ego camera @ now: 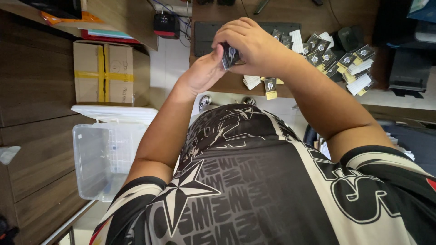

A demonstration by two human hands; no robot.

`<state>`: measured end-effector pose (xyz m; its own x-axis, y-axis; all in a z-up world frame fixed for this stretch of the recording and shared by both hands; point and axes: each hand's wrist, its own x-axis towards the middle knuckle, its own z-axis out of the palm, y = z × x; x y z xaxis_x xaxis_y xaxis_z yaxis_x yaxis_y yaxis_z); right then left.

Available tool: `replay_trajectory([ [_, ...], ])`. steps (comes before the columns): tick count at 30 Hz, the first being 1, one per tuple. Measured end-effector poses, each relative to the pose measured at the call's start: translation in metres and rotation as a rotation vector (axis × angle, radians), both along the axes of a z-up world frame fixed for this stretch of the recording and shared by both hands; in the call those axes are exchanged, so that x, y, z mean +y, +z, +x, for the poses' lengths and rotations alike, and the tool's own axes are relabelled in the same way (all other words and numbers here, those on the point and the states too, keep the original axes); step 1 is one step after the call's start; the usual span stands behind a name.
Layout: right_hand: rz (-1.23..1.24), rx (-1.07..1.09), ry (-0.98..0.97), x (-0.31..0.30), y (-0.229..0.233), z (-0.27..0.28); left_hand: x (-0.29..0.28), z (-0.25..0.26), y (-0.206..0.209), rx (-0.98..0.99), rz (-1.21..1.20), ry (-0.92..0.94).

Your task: Sorting and inspecting several small enamel pins spread out on a desk workspace.

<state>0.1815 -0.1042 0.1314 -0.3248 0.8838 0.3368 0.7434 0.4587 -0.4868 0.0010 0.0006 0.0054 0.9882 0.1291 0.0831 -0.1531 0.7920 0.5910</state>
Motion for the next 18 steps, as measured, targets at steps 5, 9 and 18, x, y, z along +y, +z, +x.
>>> replay_trajectory([
  [5, 0.059, -0.043, 0.005, 0.002, 0.013, -0.005, 0.001, 0.0, -0.017, 0.092, 0.022, 0.022],
  [9, 0.056, -0.088, -0.002, 0.003, 0.001, -0.004, 0.001, -0.001, -0.015, 0.132, 0.078, 0.005],
  [18, 0.04, -0.077, 0.018, 0.002, 0.014, -0.009, -0.013, -0.006, -0.039, 0.188, 0.065, 0.062],
])
